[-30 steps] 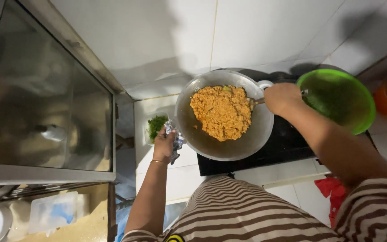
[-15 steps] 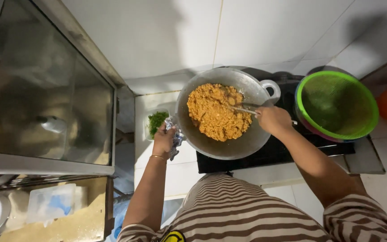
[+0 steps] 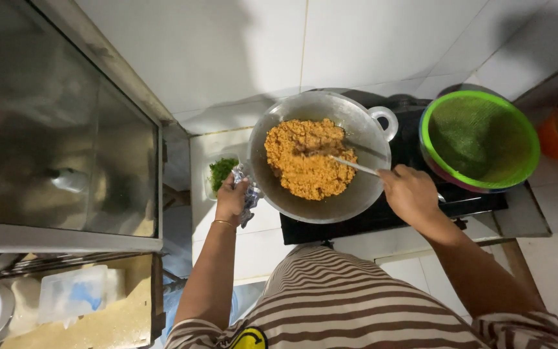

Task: Stirring and flipping a yellow food mixture in a wok on a gas stove to ensure even cooking.

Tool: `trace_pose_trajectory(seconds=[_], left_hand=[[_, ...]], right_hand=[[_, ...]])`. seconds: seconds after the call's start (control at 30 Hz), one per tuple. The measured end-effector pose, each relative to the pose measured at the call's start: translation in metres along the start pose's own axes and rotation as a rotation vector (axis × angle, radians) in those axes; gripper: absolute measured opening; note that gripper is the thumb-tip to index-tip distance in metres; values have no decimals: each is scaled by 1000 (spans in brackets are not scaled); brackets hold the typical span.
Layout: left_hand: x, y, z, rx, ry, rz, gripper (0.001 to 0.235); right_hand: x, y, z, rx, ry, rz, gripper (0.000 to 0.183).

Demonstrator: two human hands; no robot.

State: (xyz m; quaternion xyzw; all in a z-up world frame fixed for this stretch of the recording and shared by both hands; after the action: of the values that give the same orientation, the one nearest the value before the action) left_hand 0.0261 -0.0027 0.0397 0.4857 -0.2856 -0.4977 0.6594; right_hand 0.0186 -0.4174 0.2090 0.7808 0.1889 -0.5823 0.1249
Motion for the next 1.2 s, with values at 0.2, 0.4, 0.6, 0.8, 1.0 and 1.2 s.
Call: trace_pose_trajectory(seconds=[0.2, 0.4, 0.6, 0.8, 1.0, 1.2], left_hand=[[-5, -28, -21, 16, -16, 38, 58], [-5, -23, -16, 9, -12, 46, 58], [3, 11, 3, -174, -49, 74, 83], [3, 21, 10, -162, -24, 63, 77], [0, -14, -9, -30, -6, 70, 59], [4, 39, 35, -73, 32, -43, 62]], right_hand=[[-34, 1, 19, 93, -62, -348, 24], [15, 72, 56, 26, -2, 42, 21], [-41, 78, 22, 313, -240, -35, 38], [-82, 35, -59, 464, -714, 249, 40], [-51, 42, -119, 312, -544, 194, 33], [22, 51, -173, 122, -462, 415, 24]])
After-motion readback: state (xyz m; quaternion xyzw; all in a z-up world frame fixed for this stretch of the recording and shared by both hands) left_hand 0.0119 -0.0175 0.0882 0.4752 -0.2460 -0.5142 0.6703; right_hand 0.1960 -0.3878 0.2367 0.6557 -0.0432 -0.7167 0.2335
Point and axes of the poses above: each hand's wrist, its own z-axis away from the middle knuckle, its own x-axis out of the palm, y = z × x, the point moved 5 cm from there along -z, towards the middle knuckle, and after that the axes turned 6 degrees about -z, right-handed, at the moved point
